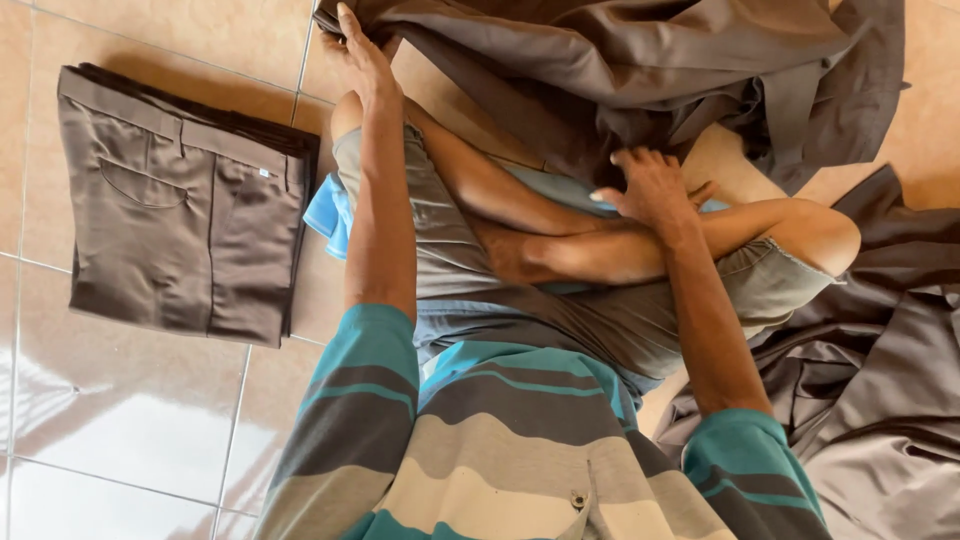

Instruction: A person sitting on the floor is folding brown pants into neat rectangles.

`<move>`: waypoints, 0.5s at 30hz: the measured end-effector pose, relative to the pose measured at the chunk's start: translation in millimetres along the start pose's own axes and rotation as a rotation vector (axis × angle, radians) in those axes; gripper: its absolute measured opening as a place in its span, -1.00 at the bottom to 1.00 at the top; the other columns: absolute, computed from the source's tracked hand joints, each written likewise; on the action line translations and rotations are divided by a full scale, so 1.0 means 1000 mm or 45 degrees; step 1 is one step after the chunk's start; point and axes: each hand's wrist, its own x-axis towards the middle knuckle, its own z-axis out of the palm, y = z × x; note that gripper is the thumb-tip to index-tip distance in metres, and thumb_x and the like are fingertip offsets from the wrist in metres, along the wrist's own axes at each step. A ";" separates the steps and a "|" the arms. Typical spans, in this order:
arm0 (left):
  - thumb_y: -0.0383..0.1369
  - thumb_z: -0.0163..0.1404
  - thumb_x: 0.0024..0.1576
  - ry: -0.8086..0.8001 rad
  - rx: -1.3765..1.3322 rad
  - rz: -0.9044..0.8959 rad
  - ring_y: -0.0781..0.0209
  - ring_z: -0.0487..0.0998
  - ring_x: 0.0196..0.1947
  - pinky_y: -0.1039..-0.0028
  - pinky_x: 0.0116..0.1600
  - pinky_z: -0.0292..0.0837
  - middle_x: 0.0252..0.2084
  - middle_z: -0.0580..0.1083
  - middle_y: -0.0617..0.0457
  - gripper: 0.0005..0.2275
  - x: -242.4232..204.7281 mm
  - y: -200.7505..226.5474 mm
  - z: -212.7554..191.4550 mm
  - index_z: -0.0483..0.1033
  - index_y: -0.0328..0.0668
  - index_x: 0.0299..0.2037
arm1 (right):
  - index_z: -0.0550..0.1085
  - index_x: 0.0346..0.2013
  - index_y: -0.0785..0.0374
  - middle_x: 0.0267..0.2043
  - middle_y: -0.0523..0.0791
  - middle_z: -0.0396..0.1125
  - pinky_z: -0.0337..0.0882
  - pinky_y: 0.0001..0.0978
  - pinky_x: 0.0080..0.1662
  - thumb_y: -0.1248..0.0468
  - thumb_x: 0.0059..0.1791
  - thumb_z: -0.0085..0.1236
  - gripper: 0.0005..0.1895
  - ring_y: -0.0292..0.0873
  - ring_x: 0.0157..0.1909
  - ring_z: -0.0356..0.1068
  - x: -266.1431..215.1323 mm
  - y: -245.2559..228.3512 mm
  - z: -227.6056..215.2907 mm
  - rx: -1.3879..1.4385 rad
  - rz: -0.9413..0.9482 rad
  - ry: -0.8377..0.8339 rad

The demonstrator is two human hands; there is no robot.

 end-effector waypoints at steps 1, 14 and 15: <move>-0.04 -0.01 0.01 0.005 0.044 0.012 -0.19 0.61 -0.10 0.13 -0.26 0.83 0.01 0.45 -0.35 -0.46 0.001 -0.001 0.001 0.31 -0.25 0.11 | 0.45 0.08 0.12 -0.04 0.06 0.40 0.30 0.02 0.06 -0.16 -0.09 0.27 -0.40 0.15 0.00 0.41 0.001 0.013 0.022 -0.325 0.036 -0.265; 0.17 -0.08 -0.16 -0.244 0.075 -0.144 -0.13 0.40 0.24 0.09 -0.05 0.60 0.52 0.02 -0.14 0.11 0.016 0.004 -0.014 -0.56 0.14 0.54 | 0.60 -0.12 0.27 -0.29 -0.05 0.53 0.40 -0.31 -0.07 0.09 0.20 -0.20 -0.57 -0.18 -0.17 0.51 -0.012 0.026 -0.055 0.781 0.500 -0.056; 0.15 -0.05 -0.17 -0.202 0.010 -0.154 -0.06 0.39 -0.04 0.10 -0.13 0.58 0.17 0.19 -0.14 -0.05 0.011 0.007 -0.011 -0.27 0.11 0.43 | 0.51 0.00 0.27 -0.09 0.05 0.40 0.39 -0.10 -0.10 0.27 0.11 0.01 -0.77 0.04 -0.19 0.47 -0.006 0.029 -0.053 0.501 0.385 0.102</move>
